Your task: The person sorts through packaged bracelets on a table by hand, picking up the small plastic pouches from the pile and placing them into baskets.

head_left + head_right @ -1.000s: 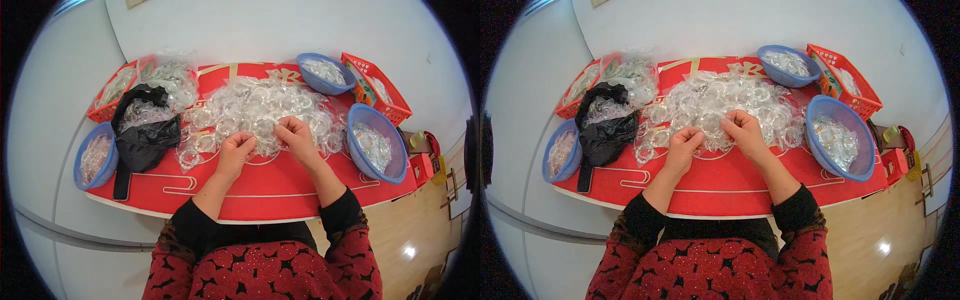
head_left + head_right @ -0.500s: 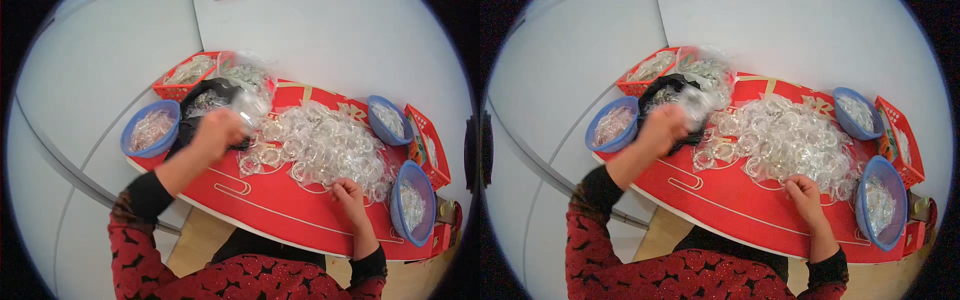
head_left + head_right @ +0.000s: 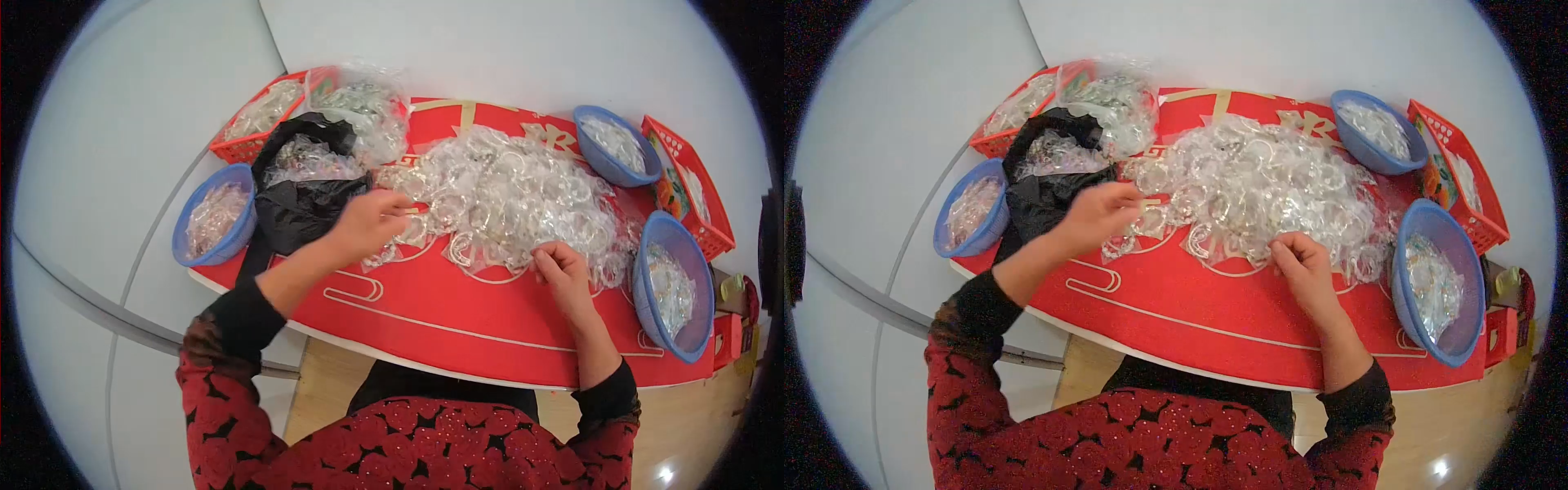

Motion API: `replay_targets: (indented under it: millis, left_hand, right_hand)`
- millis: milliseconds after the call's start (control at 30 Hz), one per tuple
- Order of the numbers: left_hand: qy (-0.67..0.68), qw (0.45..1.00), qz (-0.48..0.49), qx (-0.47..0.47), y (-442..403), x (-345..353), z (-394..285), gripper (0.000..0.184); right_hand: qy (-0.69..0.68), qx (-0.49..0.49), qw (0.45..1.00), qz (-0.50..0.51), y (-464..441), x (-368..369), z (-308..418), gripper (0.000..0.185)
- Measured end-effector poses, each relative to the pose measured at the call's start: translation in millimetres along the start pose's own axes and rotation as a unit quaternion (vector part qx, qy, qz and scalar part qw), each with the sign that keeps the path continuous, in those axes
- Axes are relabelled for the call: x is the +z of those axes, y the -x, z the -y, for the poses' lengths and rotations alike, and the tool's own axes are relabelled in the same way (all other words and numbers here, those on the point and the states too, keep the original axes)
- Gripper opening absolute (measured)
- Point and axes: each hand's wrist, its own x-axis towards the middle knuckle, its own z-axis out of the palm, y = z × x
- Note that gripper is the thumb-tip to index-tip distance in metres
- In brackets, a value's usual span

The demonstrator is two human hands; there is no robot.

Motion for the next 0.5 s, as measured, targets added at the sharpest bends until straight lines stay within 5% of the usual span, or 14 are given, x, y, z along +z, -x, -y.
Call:
replay_targets:
  millis: [33, 133, 233, 367, 500]
  left_hand:
    - [0.027, 0.999, 0.024, 0.014, -2.0, 14.7, 5.4, 0.036]
    - [-0.169, 0.983, -0.039, 0.053, -37.6, 33.9, 39.7, 0.048]
    - [-0.273, 0.956, -0.086, -0.07, -65.9, 69.5, 89.4, 0.043]
    - [-0.086, 0.991, -0.002, 0.105, -47.1, 91.4, 27.3, 0.043]
    - [0.004, 1.0, -0.004, -0.011, -46.3, 75.0, 22.2, 0.03]
  right_hand:
    - [0.003, -0.002, 1.0, 0.003, -0.1, 0.8, -4.1, 0.012]
    - [0.066, -0.025, 0.998, 0.006, 2.3, 3.8, -9.3, 0.012]
    - [0.115, -0.07, 0.991, 0.005, 5.0, 5.8, -11.9, 0.012]
    - [0.14, -0.07, 0.988, 0.014, 7.5, 7.2, -4.5, 0.011]
    - [0.161, -0.101, 0.981, 0.043, 11.6, 12.8, -0.7, 0.01]
